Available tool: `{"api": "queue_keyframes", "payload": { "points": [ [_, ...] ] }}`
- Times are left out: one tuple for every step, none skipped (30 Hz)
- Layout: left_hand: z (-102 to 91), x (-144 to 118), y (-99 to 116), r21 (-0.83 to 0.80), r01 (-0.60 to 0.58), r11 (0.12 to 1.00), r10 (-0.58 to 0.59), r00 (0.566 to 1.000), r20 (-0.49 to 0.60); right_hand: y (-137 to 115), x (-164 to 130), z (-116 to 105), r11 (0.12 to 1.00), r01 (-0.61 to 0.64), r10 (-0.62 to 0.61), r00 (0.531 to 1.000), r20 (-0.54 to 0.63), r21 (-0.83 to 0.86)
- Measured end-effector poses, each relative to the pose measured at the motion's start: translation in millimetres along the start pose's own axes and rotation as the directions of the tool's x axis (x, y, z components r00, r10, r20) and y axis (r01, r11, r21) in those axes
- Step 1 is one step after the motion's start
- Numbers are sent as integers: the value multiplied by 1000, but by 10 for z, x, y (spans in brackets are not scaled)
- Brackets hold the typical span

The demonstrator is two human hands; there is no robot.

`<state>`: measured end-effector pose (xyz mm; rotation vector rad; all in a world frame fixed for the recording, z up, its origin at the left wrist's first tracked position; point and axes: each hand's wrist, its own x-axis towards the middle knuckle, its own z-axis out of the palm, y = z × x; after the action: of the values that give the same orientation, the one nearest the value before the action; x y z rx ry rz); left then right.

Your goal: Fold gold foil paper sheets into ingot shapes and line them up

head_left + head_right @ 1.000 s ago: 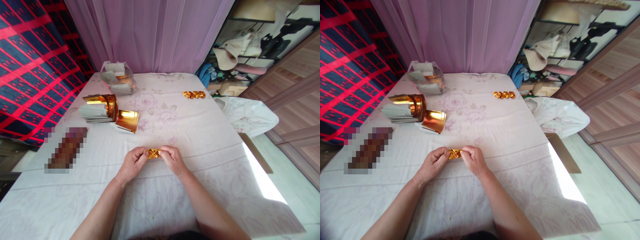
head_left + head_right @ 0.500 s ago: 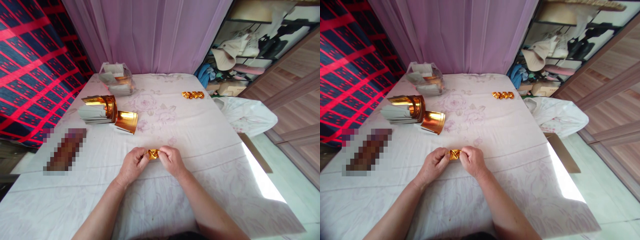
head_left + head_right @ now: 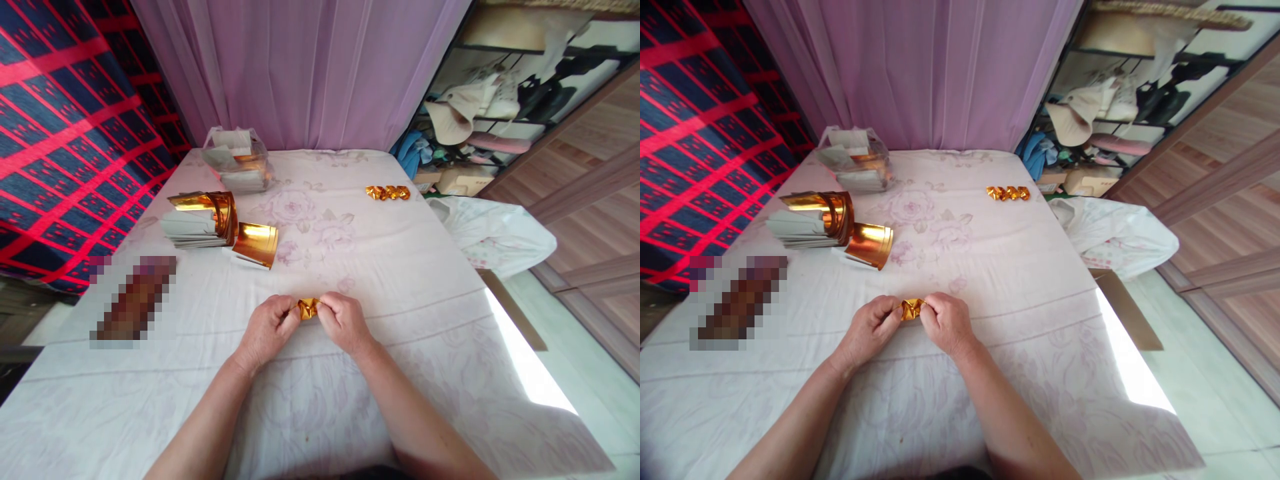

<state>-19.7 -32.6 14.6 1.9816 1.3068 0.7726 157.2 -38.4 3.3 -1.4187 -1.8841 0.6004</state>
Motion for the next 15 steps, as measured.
{"api": "queue_keyframes", "payload": {
  "points": [
    [-8,-1,1,-19,-4,1000,4,1000,9,3,0,-2,1000,3,-3,1000,-2,-8],
    [-13,-2,1,-35,-6,999,6,1000,17,2,-1,-3,1000,8,-8,1000,-4,-13],
    [-17,-1,2,-45,-4,999,5,1000,23,-1,-2,-3,1000,15,-15,1000,-3,-14],
    [-18,-1,2,-50,2,999,0,1000,27,-7,-4,-2,1000,24,-24,1000,-1,-14],
    [-18,0,2,-50,9,999,-8,999,32,-14,-7,0,999,34,-34,999,0,-15],
    [-16,1,2,-49,17,999,-15,999,38,-20,-9,2,999,46,-46,999,2,-16],
    [-13,2,0,-48,24,999,-22,999,43,-23,-11,5,998,57,-57,998,4,-18],
    [-12,2,-2,-49,28,998,-26,999,46,-23,-14,7,998,65,-65,998,4,-21],
    [-10,2,-6,-55,30,998,-27,998,48,-20,-15,9,997,69,-69,998,3,-25],
    [-10,2,-11,-67,29,997,-26,998,50,-13,-17,8,997,69,-69,998,-3,-30],
    [-12,1,-16,-82,27,996,-23,998,53,-4,-18,6,997,67,-67,998,-8,-34],
    [-14,0,-21,-96,25,995,-20,998,55,5,-18,2,997,62,-63,998,-15,-36],
    [-17,-1,-25,-106,24,994,-18,998,59,13,-19,-4,998,57,-57,998,-20,-38],
    [-20,-1,-28,-104,24,994,-18,998,61,20,-19,-13,998,50,-51,998,-22,-37],
    [-23,-1,-29,-89,23,996,-18,998,60,25,-18,-23,999,42,-42,999,-21,-35]
  ]
}}
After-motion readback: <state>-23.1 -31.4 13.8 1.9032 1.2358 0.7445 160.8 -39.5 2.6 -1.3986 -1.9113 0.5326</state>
